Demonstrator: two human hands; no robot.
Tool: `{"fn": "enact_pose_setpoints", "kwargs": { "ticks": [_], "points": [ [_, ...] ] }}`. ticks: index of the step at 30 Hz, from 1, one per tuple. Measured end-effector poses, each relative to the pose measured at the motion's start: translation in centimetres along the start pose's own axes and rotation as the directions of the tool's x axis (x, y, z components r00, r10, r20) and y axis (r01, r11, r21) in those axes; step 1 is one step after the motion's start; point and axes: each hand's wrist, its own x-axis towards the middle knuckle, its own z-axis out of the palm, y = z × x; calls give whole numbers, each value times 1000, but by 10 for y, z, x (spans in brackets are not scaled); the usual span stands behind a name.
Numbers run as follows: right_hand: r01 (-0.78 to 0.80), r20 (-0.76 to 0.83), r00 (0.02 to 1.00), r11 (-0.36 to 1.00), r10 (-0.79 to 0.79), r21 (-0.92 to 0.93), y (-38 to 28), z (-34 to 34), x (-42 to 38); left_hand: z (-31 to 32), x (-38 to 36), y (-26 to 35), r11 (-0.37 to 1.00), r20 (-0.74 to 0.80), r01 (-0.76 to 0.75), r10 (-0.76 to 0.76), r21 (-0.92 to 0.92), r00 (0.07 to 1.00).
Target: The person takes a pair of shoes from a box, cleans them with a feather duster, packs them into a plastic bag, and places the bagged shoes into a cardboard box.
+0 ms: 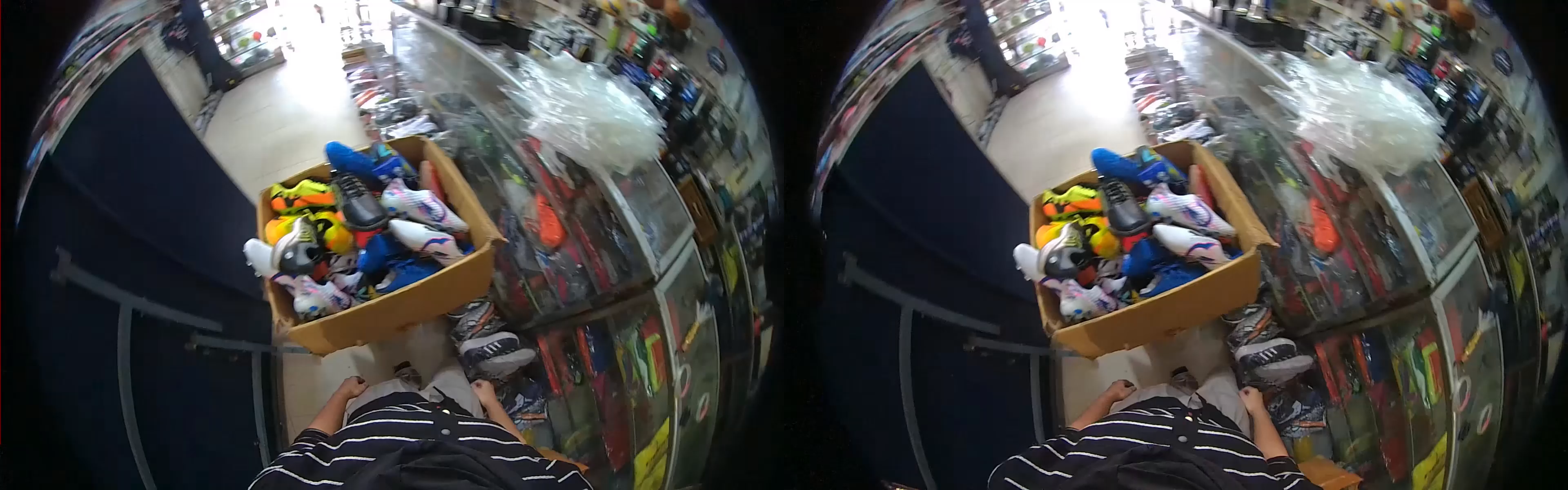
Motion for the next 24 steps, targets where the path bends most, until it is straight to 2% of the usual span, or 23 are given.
{"fn": "enact_pose_setpoints", "kwargs": {
  "ticks": [2,3,4,5,6,7,8,9,10,11,13,15,17,19,21,22,23,24],
  "points": [
    [146,-65,987,989,-147,-31,-33,-25,22,15,-3,16,990,-101,-9,-5,-140,995],
    [315,-95,945,949,-313,1,-79,22,26,-9,-25,-26,989,-117,26,-43,-145,992],
    [359,-121,925,933,-361,-33,-116,14,27,-12,-30,-22,967,-198,-25,-27,-254,980],
    [431,-98,898,902,-429,0,-131,15,40,-13,-37,-15,931,-277,-82,-21,-355,961],
    [444,-28,896,895,-443,36,-166,7,38,-19,-41,-3,910,-293,-138,19,-391,956],
    [552,-9,833,830,-553,74,-192,7,42,-30,-48,12,885,-312,-193,57,-423,948],
    [566,45,820,820,-571,89,-223,6,40,-43,-58,30,843,-368,-271,94,-465,925],
    [625,102,764,770,-637,124,-259,1,34,-58,-69,49,794,-426,-350,127,-497,896],
    [677,153,702,718,-696,163,-293,-4,28,-75,-78,69,758,-439,-402,171,-513,882],
    [681,168,694,714,-700,163,-321,-6,24,-95,-88,90,720,-453,-455,217,-524,865],
    [651,296,628,694,-720,306,-367,-9,20,-137,-109,131,667,-529,-578,312,-470,789],
    [742,248,533,588,-809,323,-405,-15,19,-178,-125,163,653,-580,-639,355,-407,733],
    [792,77,481,470,-873,390,-455,-22,33,-233,-135,194,632,-808,-766,387,-119,445],
    [827,-58,485,437,-872,354,-481,-27,54,-267,-122,195,701,-901,-701,378,131,211],
    [830,-178,511,429,-841,357,-505,-36,71,-299,-117,199,725,-935,-666,334,174,118],
    [835,-219,524,445,-823,325,-512,-37,86,-311,-115,200,773,-943,-632,248,54,223],
    [838,-260,534,461,-805,292,-518,-40,101,-322,-101,190,792,-924,-555,369,256,100],
    [800,-259,596,533,-760,274,-524,-45,111,-331,-97,191,844,-921,-454,371,284,114]
  ]
}}
